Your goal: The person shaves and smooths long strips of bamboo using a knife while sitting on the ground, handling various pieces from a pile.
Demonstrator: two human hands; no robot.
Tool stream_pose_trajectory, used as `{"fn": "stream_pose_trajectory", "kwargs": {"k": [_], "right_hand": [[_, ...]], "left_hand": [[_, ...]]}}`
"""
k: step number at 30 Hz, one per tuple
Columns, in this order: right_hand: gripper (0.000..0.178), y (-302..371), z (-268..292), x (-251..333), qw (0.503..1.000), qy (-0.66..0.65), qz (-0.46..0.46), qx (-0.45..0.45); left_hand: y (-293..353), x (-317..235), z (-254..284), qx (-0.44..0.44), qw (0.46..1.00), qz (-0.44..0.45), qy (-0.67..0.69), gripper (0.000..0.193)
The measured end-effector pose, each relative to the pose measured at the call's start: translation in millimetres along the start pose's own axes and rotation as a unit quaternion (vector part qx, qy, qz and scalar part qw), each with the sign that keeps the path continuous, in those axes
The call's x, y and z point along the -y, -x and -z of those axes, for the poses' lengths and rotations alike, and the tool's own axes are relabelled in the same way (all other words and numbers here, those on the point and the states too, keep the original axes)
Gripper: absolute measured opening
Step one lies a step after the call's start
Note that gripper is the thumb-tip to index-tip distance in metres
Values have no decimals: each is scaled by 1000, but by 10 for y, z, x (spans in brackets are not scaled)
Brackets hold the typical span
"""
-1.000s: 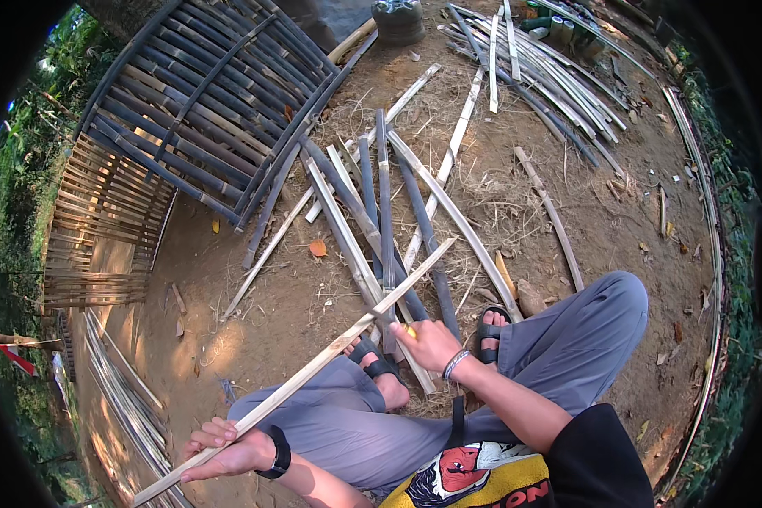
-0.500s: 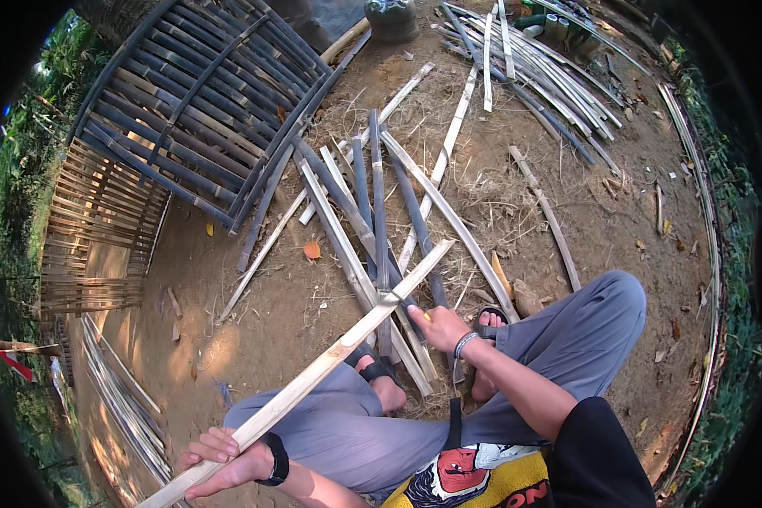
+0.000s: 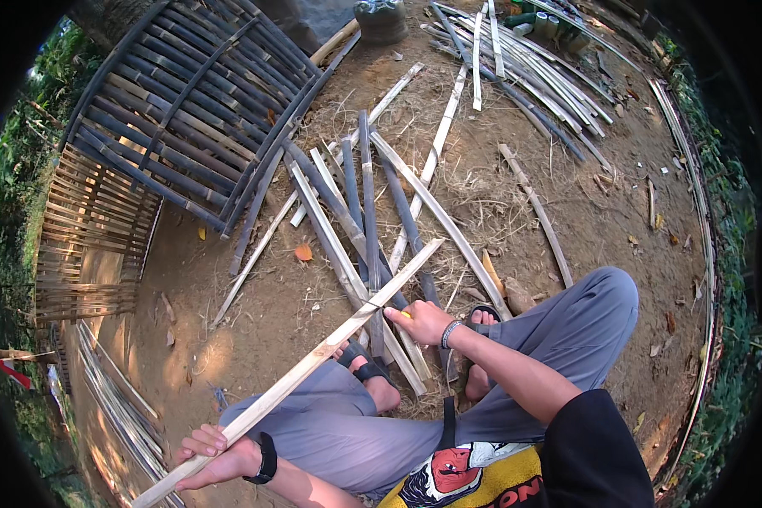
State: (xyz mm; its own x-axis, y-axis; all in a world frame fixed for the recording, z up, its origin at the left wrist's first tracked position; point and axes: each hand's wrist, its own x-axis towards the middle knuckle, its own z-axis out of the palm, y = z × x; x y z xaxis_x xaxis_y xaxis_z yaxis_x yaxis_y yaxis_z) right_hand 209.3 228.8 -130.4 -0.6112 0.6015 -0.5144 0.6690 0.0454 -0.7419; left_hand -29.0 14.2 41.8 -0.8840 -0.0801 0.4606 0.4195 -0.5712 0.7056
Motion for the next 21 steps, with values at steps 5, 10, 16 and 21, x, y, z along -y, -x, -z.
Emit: {"fn": "stream_pose_trajectory", "kwargs": {"k": [5, 10, 16, 21], "right_hand": [[74, 265, -222, 278, 1000, 19, -3, -2], [73, 253, -199, 39, 998, 1, -21, -59], [71, 476, -314, 377, 999, -22, 21, -22], [71, 190, -259, -129, 990, -53, -103, -80]], "left_hand": [[42, -78, -66, 2, 1000, -5, 6, 60], [70, -101, -95, 30, 999, -12, 15, 59], [75, -104, -85, 85, 995, -20, 44, 57], [79, -99, -91, 77, 997, -16, 28, 57]]}}
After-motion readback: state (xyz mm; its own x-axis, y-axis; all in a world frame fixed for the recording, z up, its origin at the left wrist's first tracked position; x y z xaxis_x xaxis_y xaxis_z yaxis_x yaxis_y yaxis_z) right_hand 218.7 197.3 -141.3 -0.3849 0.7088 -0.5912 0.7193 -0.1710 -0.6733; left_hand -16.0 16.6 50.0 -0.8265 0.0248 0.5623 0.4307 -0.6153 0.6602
